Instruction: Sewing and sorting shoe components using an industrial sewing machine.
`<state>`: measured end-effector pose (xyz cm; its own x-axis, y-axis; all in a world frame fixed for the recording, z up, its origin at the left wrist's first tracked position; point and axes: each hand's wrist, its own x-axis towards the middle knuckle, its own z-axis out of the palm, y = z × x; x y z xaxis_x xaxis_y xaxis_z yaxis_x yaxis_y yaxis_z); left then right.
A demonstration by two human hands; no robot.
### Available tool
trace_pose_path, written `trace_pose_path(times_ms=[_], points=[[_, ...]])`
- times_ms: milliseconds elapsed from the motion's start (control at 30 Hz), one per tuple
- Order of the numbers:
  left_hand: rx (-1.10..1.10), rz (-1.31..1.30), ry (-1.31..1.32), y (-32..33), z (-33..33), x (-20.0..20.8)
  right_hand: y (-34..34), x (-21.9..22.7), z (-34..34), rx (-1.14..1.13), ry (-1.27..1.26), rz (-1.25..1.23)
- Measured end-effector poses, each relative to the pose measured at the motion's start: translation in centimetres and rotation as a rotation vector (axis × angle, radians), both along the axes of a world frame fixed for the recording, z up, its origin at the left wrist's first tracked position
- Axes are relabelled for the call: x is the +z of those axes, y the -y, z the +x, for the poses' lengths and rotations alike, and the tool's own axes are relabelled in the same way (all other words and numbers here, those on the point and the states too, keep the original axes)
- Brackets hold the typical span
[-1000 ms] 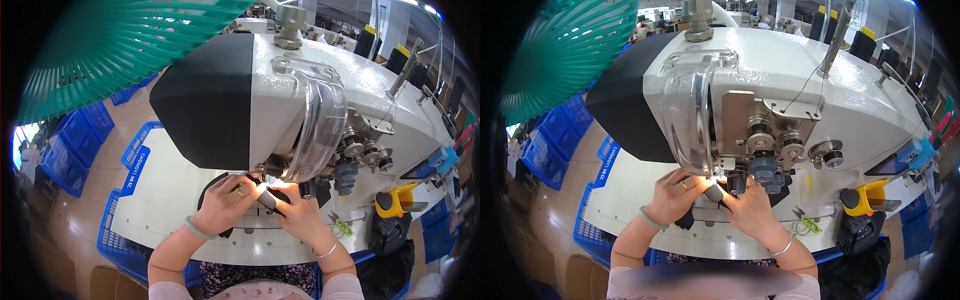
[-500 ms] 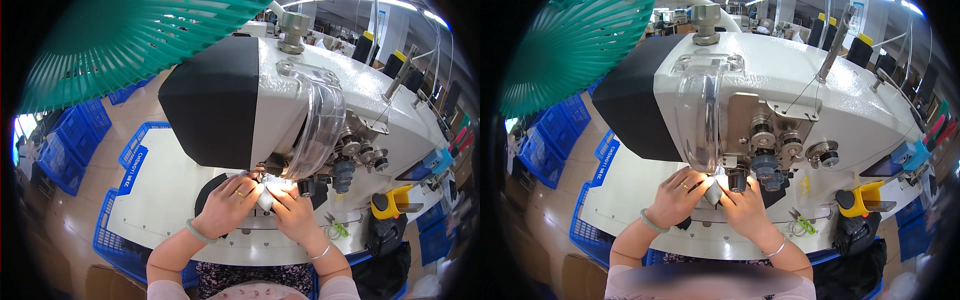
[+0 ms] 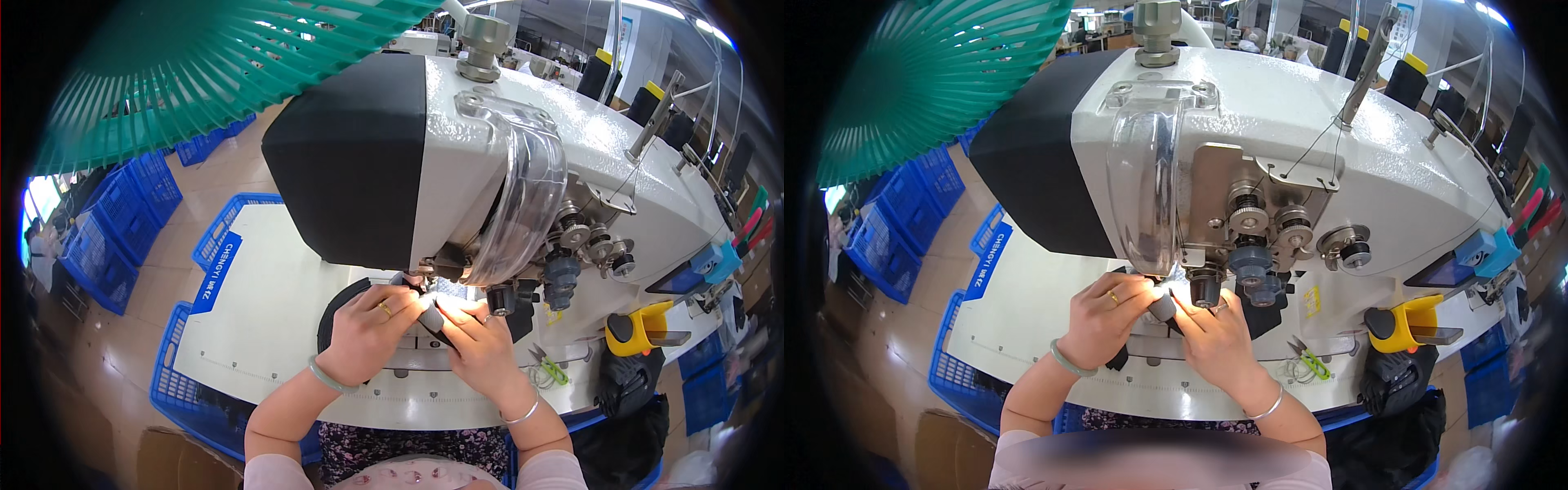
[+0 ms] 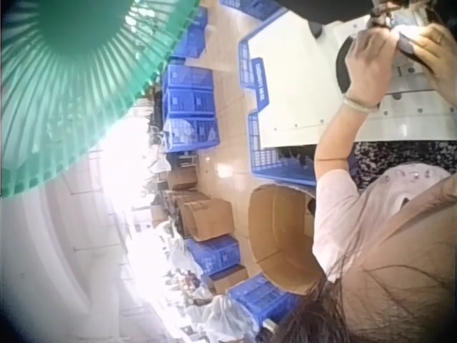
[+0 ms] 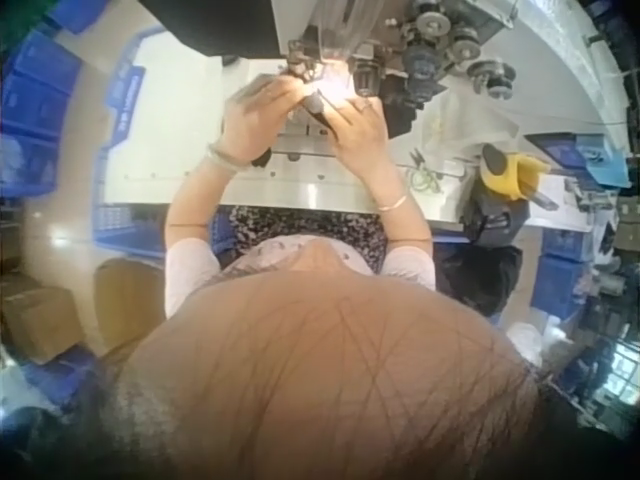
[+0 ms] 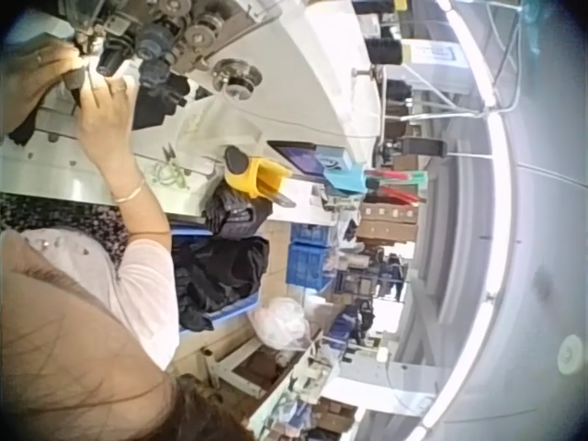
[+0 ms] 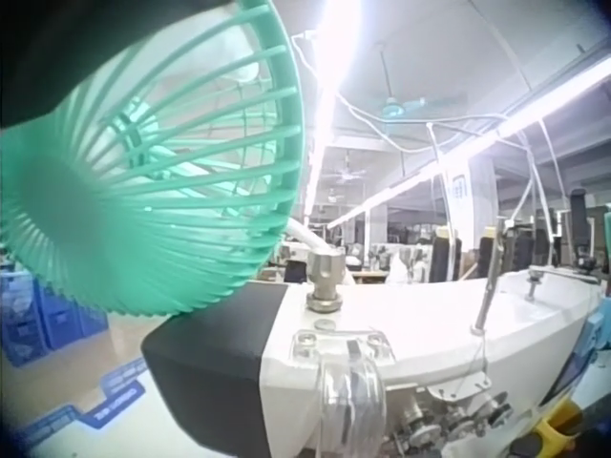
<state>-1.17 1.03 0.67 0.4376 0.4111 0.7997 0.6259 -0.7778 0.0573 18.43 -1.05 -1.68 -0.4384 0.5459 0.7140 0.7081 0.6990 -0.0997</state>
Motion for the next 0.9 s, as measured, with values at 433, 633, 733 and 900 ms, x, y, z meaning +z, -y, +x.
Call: trace_pose_path(times_ms=[433, 633, 733, 900], points=[[0.066, -0.018, -0.093, 0.4, 0.4, 0.3, 0.3, -0.3, -0.2, -0.019, -0.013, -0.038], [0.03, -0.176, 0.119, 0.5, 0.3, -0.3, 0.2, -0.6, -0.1, 0.032, -0.043, 0.058], [0.03, -0.04, 0.075, 0.5, 0.6, -0.2, 0.4, -0.7, -0.6, 0.017, -0.023, 0.083], [0.067, 0.02, -0.02, 0.9, 0.4, 0.2, 0.7, -0.5, -1.1, 0.019, -0.021, 0.105]])
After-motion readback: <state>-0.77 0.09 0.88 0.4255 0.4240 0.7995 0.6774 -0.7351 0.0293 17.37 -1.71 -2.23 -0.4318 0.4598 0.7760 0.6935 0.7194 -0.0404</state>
